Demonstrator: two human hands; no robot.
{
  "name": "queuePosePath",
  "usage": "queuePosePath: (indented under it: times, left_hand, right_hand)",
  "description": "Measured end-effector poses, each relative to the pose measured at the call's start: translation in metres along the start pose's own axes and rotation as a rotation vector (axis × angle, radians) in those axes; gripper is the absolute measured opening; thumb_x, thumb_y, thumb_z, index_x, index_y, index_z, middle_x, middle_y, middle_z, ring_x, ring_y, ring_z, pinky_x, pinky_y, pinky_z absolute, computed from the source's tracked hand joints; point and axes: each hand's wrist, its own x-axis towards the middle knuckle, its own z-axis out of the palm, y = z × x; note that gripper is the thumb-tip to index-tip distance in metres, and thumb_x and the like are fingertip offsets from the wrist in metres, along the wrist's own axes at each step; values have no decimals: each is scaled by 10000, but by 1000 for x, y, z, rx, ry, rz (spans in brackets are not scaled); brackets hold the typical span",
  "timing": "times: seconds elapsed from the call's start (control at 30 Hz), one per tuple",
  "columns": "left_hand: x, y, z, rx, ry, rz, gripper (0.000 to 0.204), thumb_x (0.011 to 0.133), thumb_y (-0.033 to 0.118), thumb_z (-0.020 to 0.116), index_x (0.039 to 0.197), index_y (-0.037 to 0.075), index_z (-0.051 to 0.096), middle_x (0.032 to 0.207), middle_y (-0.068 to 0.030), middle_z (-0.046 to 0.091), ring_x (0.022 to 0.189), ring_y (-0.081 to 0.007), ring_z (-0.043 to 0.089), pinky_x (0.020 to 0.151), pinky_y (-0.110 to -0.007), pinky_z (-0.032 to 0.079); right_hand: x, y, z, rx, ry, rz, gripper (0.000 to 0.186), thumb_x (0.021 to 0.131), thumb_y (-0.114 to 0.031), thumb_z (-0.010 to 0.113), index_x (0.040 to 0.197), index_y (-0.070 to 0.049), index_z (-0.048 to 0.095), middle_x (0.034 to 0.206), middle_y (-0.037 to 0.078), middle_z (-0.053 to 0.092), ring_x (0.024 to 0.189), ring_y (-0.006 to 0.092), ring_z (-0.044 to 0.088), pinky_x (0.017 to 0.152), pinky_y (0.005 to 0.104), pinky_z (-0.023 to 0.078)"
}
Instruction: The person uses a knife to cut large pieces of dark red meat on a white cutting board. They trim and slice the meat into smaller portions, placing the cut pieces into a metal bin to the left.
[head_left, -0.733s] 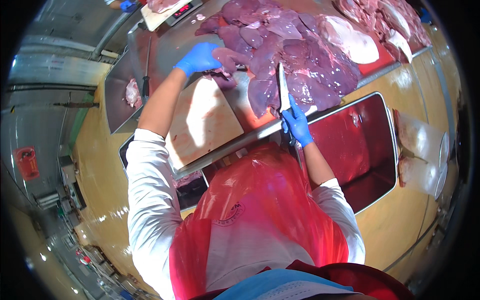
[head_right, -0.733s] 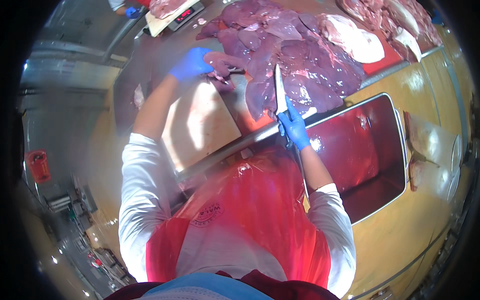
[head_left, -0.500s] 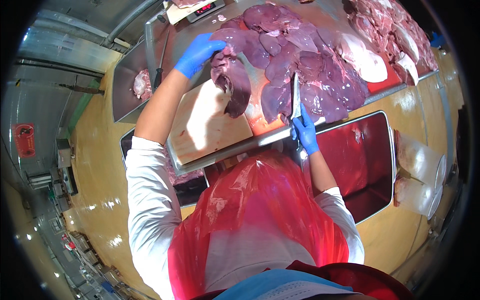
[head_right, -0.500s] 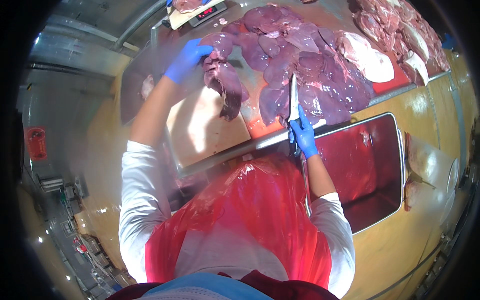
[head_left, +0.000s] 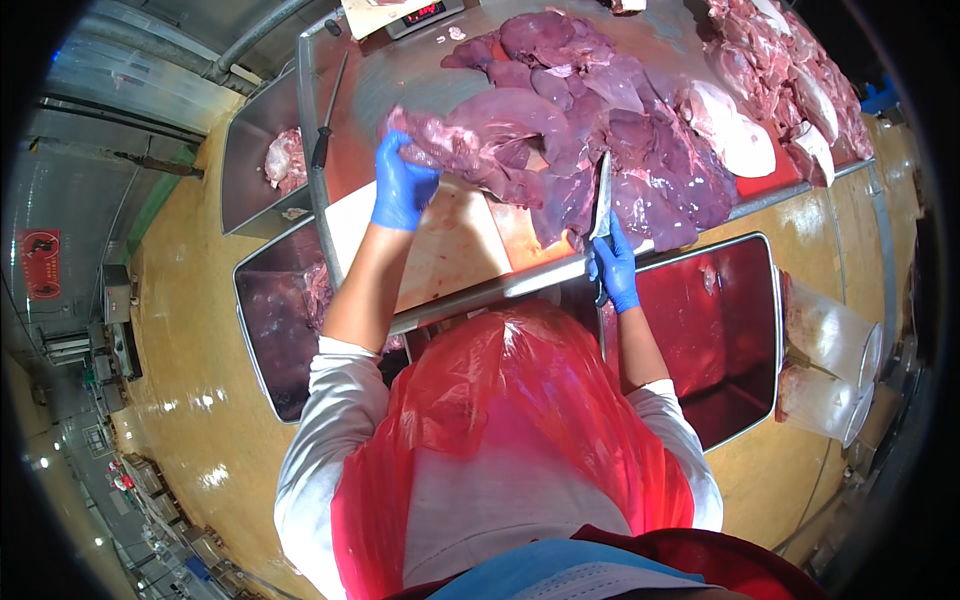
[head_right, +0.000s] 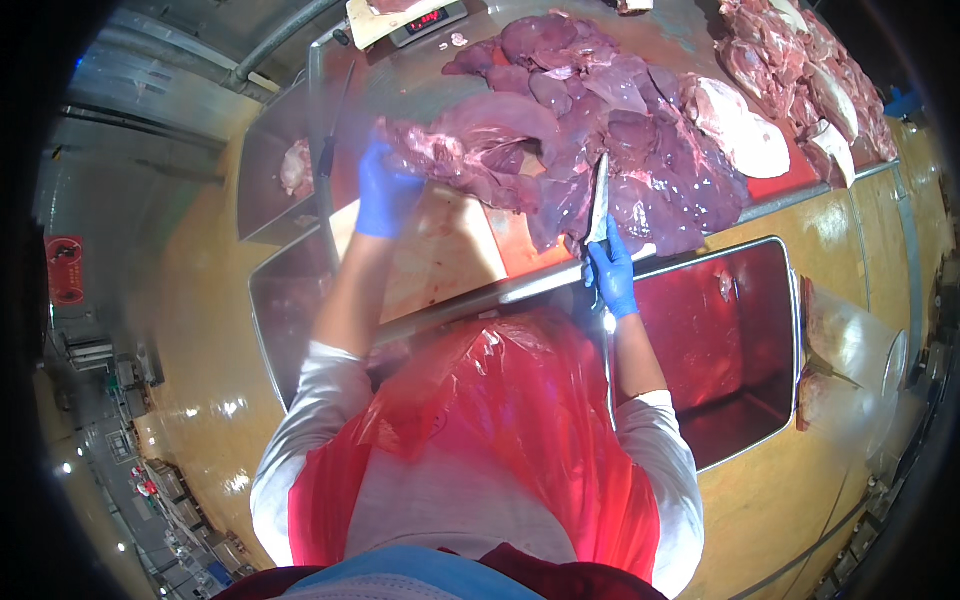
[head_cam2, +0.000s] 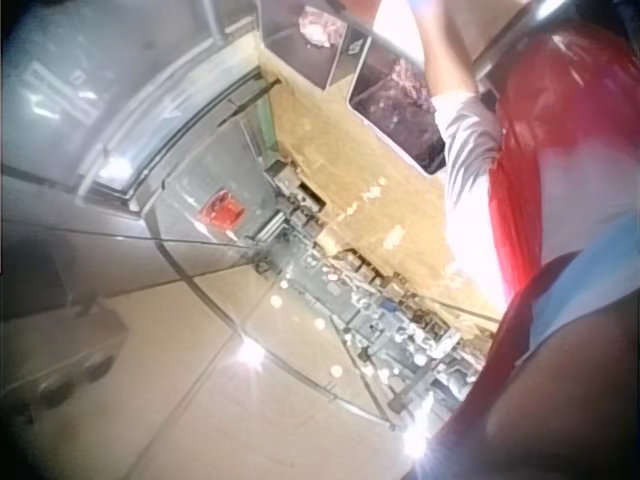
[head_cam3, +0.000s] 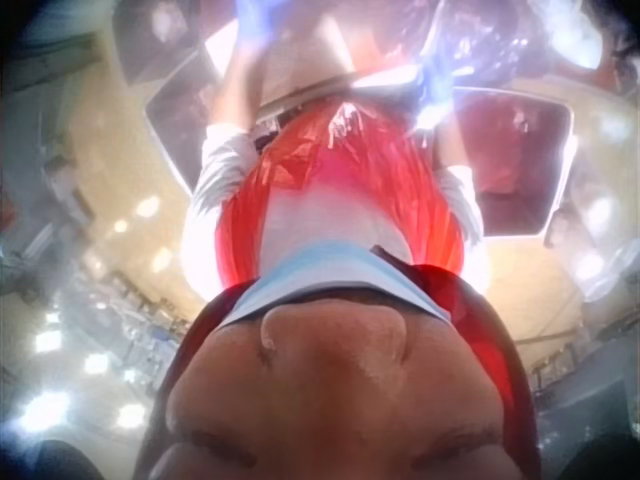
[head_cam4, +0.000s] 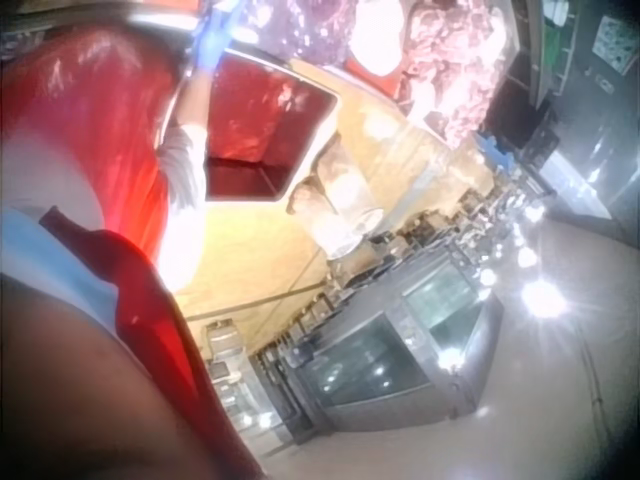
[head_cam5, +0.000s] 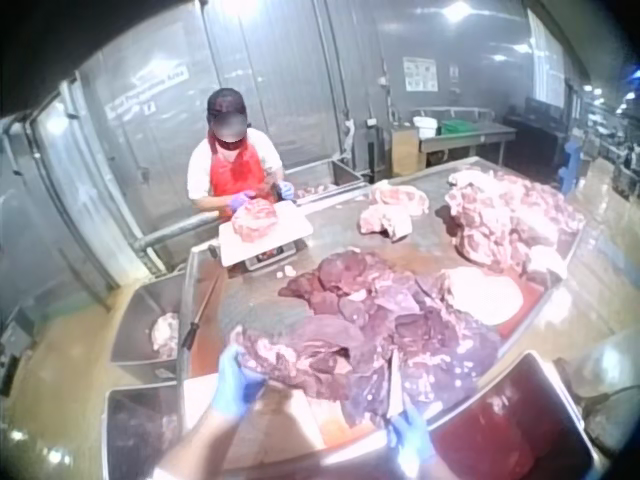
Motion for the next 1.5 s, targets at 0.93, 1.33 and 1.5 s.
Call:
queuePosePath:
  times: [0.93,1.33,1.5]
  left_hand:
    - [-53,-49,-173,1310,-775,35,331,691,292,715,946,80,717,979,-163,679,1030,-358,637,870,-451,499]
    - [-147,-87,-169,1170,-145,345,262,733,260,714,914,71,697,784,-151,660,690,-355,650,642,-451,546]
    - [-162,-59,-161,1203,-148,383,339,763,234,707,1039,37,716,852,-110,659,774,-291,663,670,-419,553]
  right_hand:
    - [-6,0,146,-1140,-463,-420,433,939,-42,549,1361,-29,452,880,264,647,812,451,658,753,506,511]
    - [9,0,261,-1559,-872,-341,679,941,-150,541,1581,-143,316,1026,280,668,879,438,671,790,524,520]
    - [24,37,290,-1630,-856,-327,662,967,-209,537,1582,-146,302,1053,266,679,916,413,685,787,508,539]
